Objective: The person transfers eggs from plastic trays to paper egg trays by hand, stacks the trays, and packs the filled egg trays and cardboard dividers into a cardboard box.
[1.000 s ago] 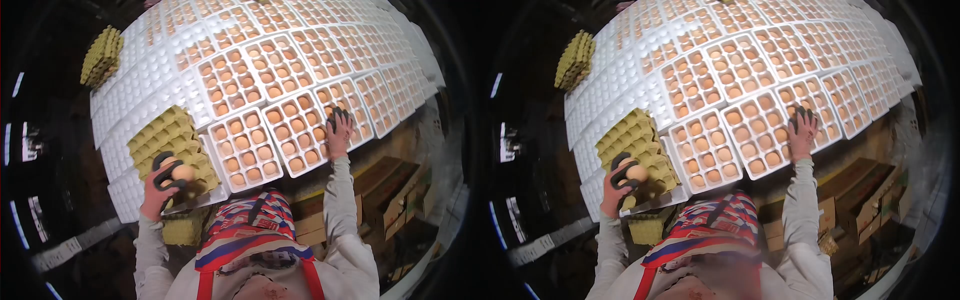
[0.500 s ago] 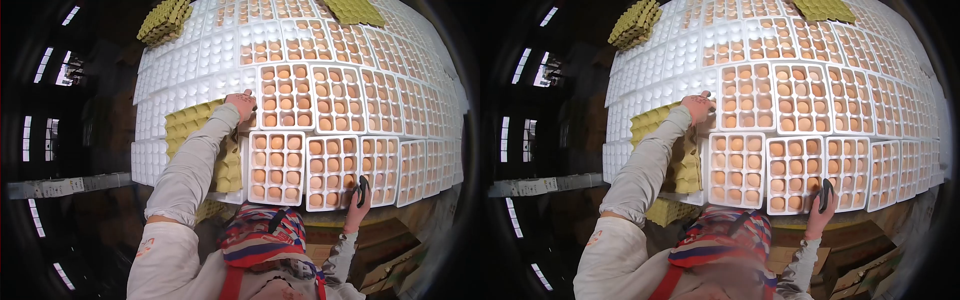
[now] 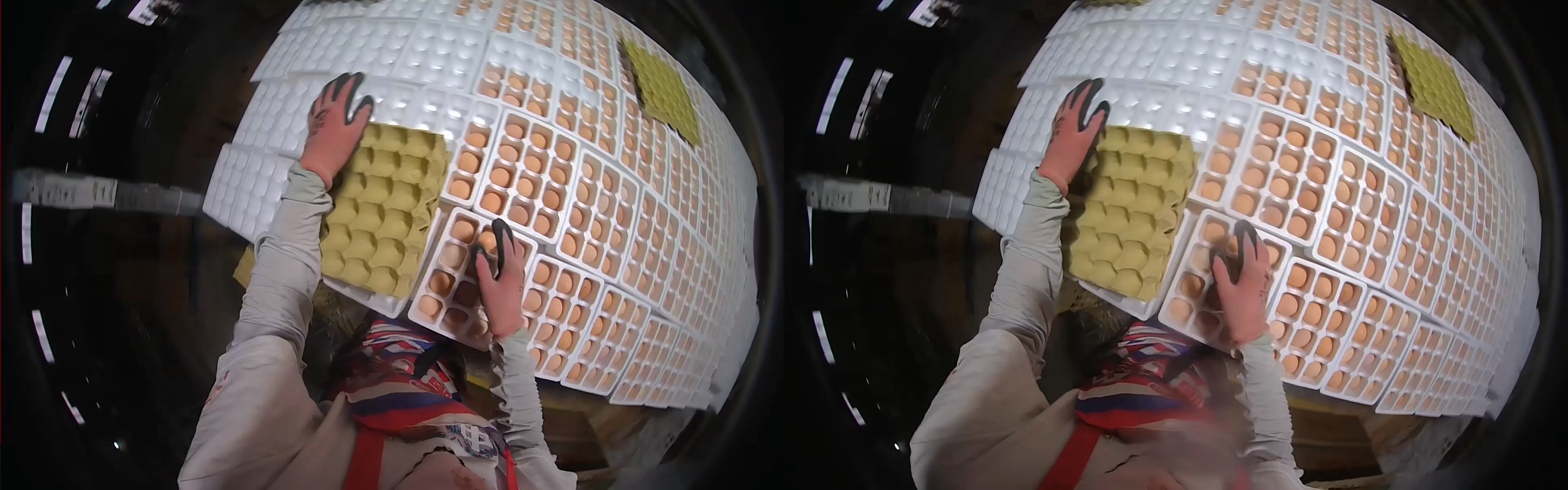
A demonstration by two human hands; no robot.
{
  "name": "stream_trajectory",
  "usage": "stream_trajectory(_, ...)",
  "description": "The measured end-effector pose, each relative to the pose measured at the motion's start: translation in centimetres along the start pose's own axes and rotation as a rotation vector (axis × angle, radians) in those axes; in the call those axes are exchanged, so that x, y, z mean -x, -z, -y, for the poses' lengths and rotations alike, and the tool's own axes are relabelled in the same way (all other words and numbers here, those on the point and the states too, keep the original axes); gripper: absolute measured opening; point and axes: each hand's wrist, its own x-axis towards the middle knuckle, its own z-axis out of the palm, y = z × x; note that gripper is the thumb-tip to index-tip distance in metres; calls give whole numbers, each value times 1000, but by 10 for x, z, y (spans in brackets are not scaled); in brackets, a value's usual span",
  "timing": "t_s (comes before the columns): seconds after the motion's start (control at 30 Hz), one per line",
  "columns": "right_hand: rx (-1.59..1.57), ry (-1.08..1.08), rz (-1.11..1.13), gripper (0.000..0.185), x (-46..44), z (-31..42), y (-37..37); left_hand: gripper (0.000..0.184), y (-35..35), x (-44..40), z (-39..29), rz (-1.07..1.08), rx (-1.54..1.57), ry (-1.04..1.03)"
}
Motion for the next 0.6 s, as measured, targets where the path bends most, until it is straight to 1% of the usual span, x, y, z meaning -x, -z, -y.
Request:
stream_trajectory(0.03,-22,49,118,60,-13,10,-23,61,13,35,52,-81,-155,258)
stream_trajectory(0.1,116,59,236,64,-18,13,-69,68,27,101,99,143,-426,816)
stream_trajectory(0.13,221,-27,302,67,-16,22,-82,72,31,123,111,275,-163,800)
stream_trajectory(0.17,288,54,288,70,-16,15,-98,76,28,140,117,381,112,757)
stream_trajectory(0.2,236,14,314,68,-14,37,-98,72,28,148,92,351,144,729)
stream_trajectory(0.23,-36,-35,201,67,-7,45,-105,74,1,167,94,167,-123,585)
stream_trajectory(0.27,-42,-72,139,67,-1,69,-103,79,20,169,83,210,-42,615)
stream_trajectory(0.3,-430,-171,91,69,10,89,-105,77,28,186,82,-2,213,646)
stream_trajectory(0.33,-295,-179,29,67,19,116,-105,72,72,200,77,-90,383,718)
stream_trajectory(0.37,-478,-25,52,71,31,127,-117,67,102,221,88,-290,526,779)
stream_trajectory(0.4,-448,127,123,70,43,134,-138,64,103,250,118,-578,610,738)
stream_trajectory(0.43,-419,277,191,69,54,144,-161,72,116,281,154,-729,502,808)
stream_trajectory(0.47,-116,412,318,73,62,165,-189,62,133,317,180,-815,727,946)
stream_trajectory(0.5,191,537,440,77,71,189,-221,50,143,359,216,-789,639,1075)
stream_trajectory(0.53,190,314,782,82,92,225,-279,45,156,433,274,-1026,902,1165)
stream_trajectory(0.57,146,329,887,79,95,225,-298,43,140,483,302,-1067,647,1290)
stream_trajectory(0.6,162,309,972,76,100,224,-315,43,131,523,323,-1066,536,1301)
